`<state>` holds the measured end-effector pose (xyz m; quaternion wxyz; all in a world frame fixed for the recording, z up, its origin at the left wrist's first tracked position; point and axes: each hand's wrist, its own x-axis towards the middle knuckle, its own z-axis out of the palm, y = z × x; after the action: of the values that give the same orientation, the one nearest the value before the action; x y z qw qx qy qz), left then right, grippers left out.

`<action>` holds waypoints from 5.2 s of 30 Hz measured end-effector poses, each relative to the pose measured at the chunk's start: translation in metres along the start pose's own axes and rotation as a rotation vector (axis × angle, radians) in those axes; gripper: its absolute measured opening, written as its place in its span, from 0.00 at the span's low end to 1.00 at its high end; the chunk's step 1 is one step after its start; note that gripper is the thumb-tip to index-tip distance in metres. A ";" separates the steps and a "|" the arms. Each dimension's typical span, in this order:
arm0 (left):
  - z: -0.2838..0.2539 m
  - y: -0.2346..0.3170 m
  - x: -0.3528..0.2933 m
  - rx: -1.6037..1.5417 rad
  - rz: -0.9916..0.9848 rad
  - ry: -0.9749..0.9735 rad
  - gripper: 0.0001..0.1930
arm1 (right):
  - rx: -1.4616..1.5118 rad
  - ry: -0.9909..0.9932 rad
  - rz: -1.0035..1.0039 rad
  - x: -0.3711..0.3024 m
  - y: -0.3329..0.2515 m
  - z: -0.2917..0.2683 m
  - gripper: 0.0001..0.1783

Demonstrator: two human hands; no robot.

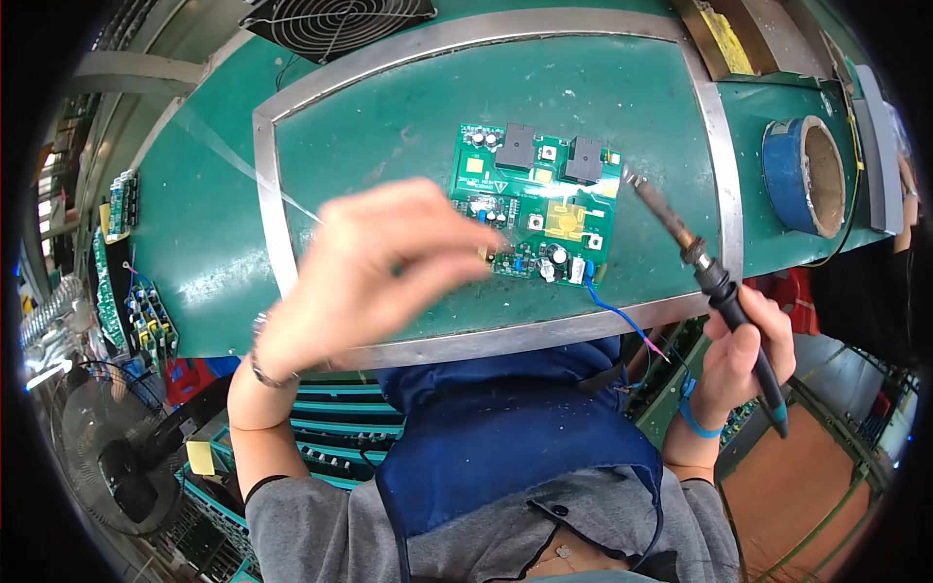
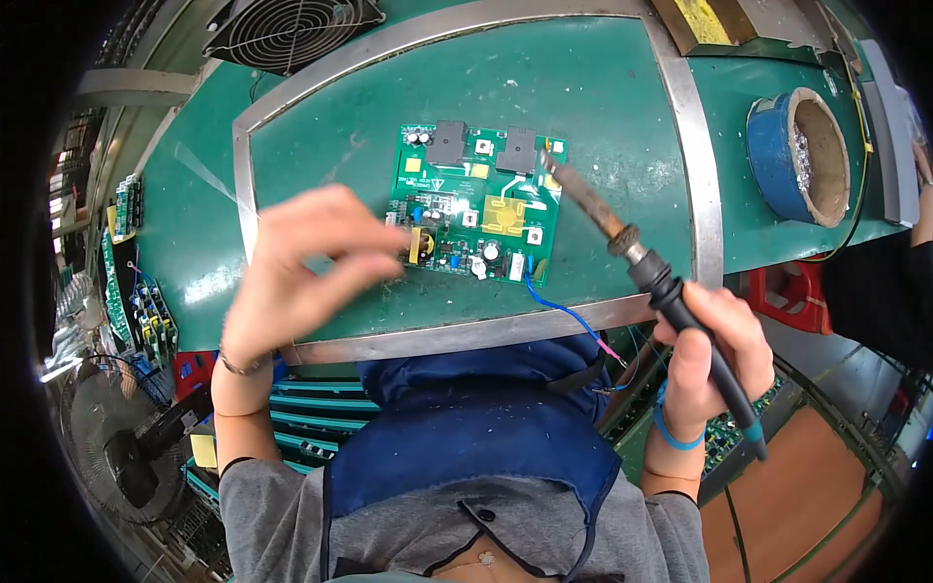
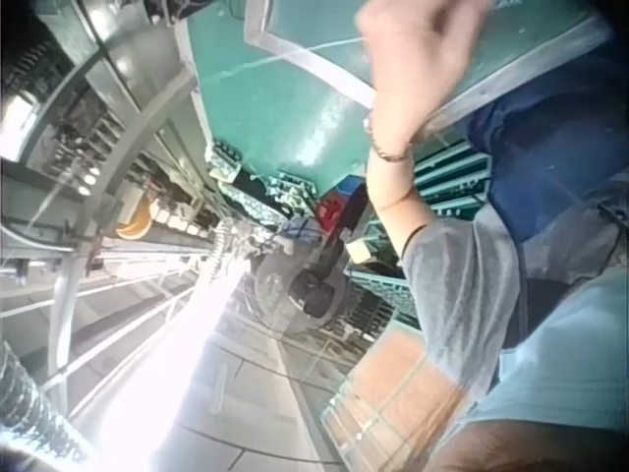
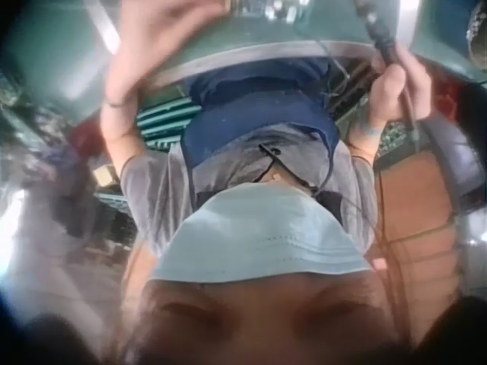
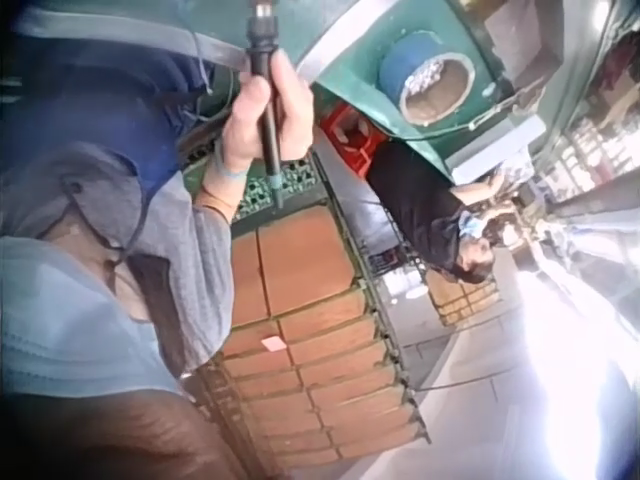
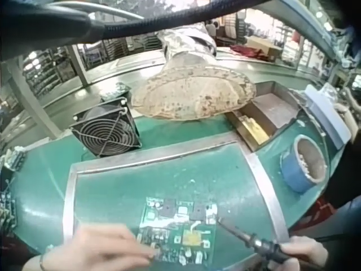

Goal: The person solders connections on a circuit board using a soldering iron and solder wire, sets it aside, and takes another circuit board from a pile. They then solder various points on both sides of the new circuit board using the soldering iron and solder wire.

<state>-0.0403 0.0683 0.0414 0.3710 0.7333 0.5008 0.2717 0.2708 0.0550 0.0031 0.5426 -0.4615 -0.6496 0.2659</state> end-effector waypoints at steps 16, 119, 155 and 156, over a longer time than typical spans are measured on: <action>0.039 -0.008 0.002 0.169 0.024 0.188 0.11 | -0.158 -0.199 -0.081 0.012 0.002 0.011 0.11; 0.035 0.001 -0.047 0.401 -0.015 0.220 0.15 | -0.019 -0.492 -0.244 0.005 -0.007 0.031 0.11; 0.065 0.012 -0.046 0.335 -0.020 0.240 0.17 | 0.175 -0.827 -0.046 0.077 0.029 0.003 0.15; 0.066 0.011 -0.045 0.335 -0.020 0.241 0.17 | 0.175 -0.833 -0.053 0.078 0.028 0.003 0.14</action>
<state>0.0007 0.0054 0.0113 0.1842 0.7420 0.5868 0.2667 0.2774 0.1367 0.0140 0.2775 -0.2500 -0.8000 0.4696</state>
